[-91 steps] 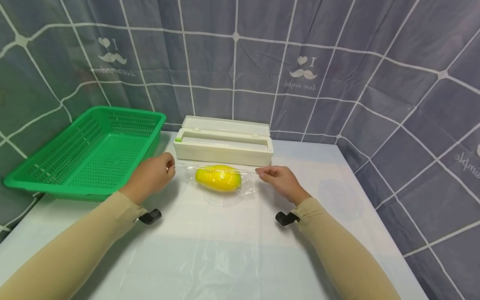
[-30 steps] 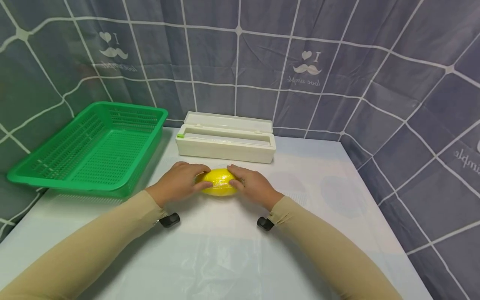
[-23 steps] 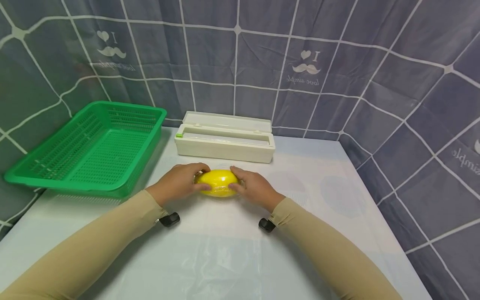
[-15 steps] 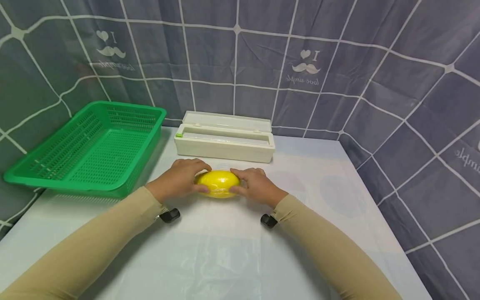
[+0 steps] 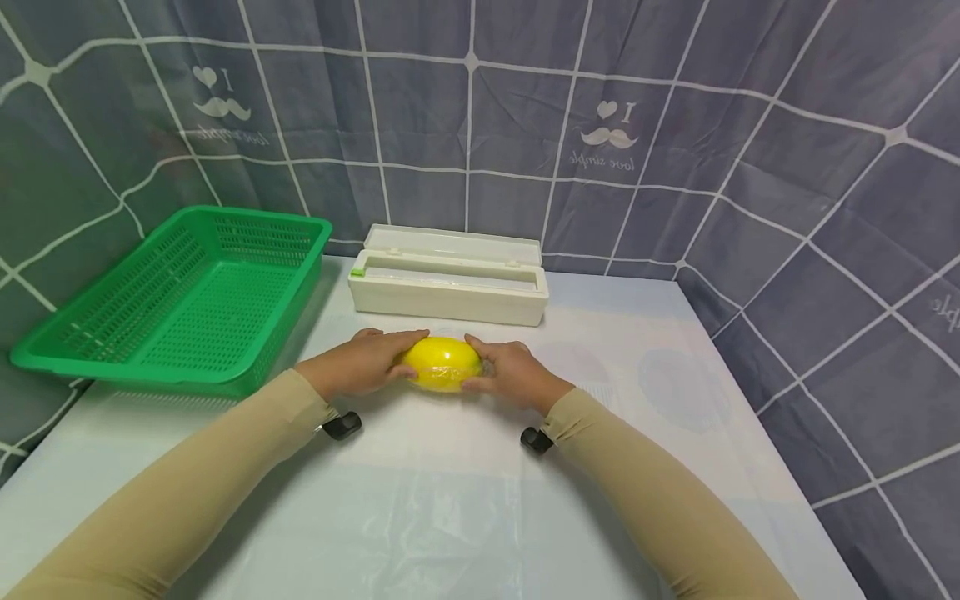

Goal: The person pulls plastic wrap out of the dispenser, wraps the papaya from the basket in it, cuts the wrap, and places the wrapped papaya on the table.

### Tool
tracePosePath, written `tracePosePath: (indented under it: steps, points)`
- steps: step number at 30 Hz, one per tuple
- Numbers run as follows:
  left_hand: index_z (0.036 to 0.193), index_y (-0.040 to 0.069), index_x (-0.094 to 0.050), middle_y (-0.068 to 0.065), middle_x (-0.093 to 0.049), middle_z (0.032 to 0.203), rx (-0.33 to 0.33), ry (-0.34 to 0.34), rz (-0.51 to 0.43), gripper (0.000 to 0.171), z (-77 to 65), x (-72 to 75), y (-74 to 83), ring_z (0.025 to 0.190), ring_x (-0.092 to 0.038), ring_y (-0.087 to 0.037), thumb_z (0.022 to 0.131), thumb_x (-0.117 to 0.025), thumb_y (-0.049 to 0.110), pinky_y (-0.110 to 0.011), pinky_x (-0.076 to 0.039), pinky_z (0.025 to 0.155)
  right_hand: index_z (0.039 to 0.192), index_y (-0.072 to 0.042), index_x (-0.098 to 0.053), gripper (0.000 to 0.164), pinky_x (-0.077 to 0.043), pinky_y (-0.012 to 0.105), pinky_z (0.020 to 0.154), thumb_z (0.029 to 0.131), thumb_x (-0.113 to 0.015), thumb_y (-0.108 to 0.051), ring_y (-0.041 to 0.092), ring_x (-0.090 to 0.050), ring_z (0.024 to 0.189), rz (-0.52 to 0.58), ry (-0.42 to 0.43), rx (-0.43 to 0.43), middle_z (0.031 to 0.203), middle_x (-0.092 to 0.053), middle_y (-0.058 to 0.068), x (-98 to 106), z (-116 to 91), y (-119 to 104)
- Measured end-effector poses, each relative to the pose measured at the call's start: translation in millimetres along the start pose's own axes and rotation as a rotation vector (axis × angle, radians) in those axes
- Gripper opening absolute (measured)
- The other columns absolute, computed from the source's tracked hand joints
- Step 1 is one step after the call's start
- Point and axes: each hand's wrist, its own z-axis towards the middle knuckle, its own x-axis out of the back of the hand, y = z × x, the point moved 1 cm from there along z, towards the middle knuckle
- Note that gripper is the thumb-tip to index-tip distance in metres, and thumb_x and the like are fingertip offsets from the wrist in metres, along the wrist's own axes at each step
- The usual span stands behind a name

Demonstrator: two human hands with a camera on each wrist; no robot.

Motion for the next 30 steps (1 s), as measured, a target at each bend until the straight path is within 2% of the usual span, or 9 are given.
tracePosePath:
  steps: [3,6,8,13,17,20,22,27,30]
  points:
    - [0.166,0.01,-0.029,-0.008,-0.042,0.167,-0.004,0.0,-0.005,0.075,2.2,-1.6,-2.6,0.149,-0.05,-0.03,0.106,-0.063,0.039,-0.056,-0.031,0.123,0.164,-0.009,-0.034,0.079,-0.033,0.06,0.124,0.103,-0.067,-0.045,0.043,-0.047,0.146,0.003,-0.026,-0.012,0.164,-0.045,0.014,2.6,-2.1,-0.8]
    - [0.167,0.011,-0.027,-0.009,-0.041,0.168,-0.005,-0.005,-0.014,0.077,3.7,-3.3,-5.3,0.151,-0.047,-0.03,0.106,-0.061,0.041,-0.057,-0.029,0.124,0.165,-0.01,-0.034,0.07,-0.028,0.061,0.125,0.108,-0.058,-0.044,0.043,-0.043,0.15,0.005,-0.039,-0.015,0.166,-0.042,0.013,4.6,-2.2,-1.0]
    - [0.168,0.012,-0.023,-0.008,-0.037,0.17,-0.003,-0.015,-0.023,0.078,4.2,-3.9,-7.8,0.156,-0.039,-0.032,0.106,-0.059,0.044,-0.06,-0.023,0.126,0.164,-0.01,-0.034,0.066,-0.027,0.06,0.126,0.11,-0.054,-0.042,0.042,-0.042,0.151,0.003,-0.041,-0.012,0.166,-0.041,0.014,4.7,-1.1,-0.2]
    - [0.171,0.023,-0.013,-0.004,-0.023,0.176,0.001,-0.054,-0.075,0.077,1.4,-0.1,-16.8,0.164,-0.011,-0.04,0.109,-0.05,0.05,-0.068,-0.004,0.128,0.165,-0.009,-0.032,0.067,-0.032,0.055,0.127,0.109,-0.056,-0.038,0.038,-0.043,0.152,0.042,-0.045,0.009,0.166,-0.041,0.012,3.5,2.7,4.9]
    - [0.171,0.031,-0.012,-0.002,-0.017,0.177,-0.001,-0.095,-0.158,0.07,0.2,4.5,-23.4,0.164,-0.001,-0.045,0.111,-0.041,0.052,-0.07,0.002,0.127,0.166,-0.007,-0.027,0.069,-0.033,0.053,0.126,0.11,-0.054,-0.037,0.034,-0.04,0.155,0.082,-0.069,0.022,0.169,-0.036,0.011,3.2,3.8,10.4]
    - [0.17,0.034,-0.015,-0.004,-0.023,0.176,0.007,-0.111,-0.18,0.068,0.9,6.1,-25.9,0.164,-0.004,-0.045,0.111,-0.044,0.05,-0.07,0.001,0.128,0.167,-0.008,-0.023,0.072,-0.03,0.054,0.127,0.11,-0.055,-0.038,0.035,-0.035,0.157,0.078,-0.095,0.026,0.171,-0.032,0.012,3.9,3.8,13.5]
    - [0.17,0.032,-0.02,-0.005,-0.03,0.174,0.015,-0.094,-0.174,0.068,1.4,6.5,-26.4,0.163,-0.009,-0.046,0.11,-0.05,0.047,-0.07,-0.002,0.128,0.168,-0.008,-0.021,0.075,-0.029,0.055,0.128,0.109,-0.057,-0.037,0.036,-0.033,0.158,0.069,-0.108,0.034,0.171,-0.031,0.014,4.9,3.9,13.9]
    - [0.162,0.024,-0.042,-0.006,-0.043,0.167,-0.001,0.065,-0.101,0.062,2.3,7.1,-23.2,0.16,-0.03,-0.037,0.105,-0.064,0.035,-0.068,-0.015,0.126,0.168,-0.009,-0.023,0.078,-0.028,0.056,0.128,0.106,-0.063,-0.036,0.039,-0.032,0.158,0.049,-0.109,0.007,0.171,-0.033,0.017,5.8,4.9,12.2]
    - [0.158,0.021,-0.049,-0.004,-0.051,0.162,-0.024,0.135,-0.059,0.057,3.0,5.2,-18.9,0.153,-0.044,-0.028,0.104,-0.067,0.029,-0.065,-0.024,0.123,0.168,-0.007,-0.022,0.081,-0.025,0.057,0.129,0.106,-0.064,-0.036,0.04,-0.031,0.158,0.006,-0.054,-0.016,0.171,-0.031,0.017,5.0,4.0,10.4]
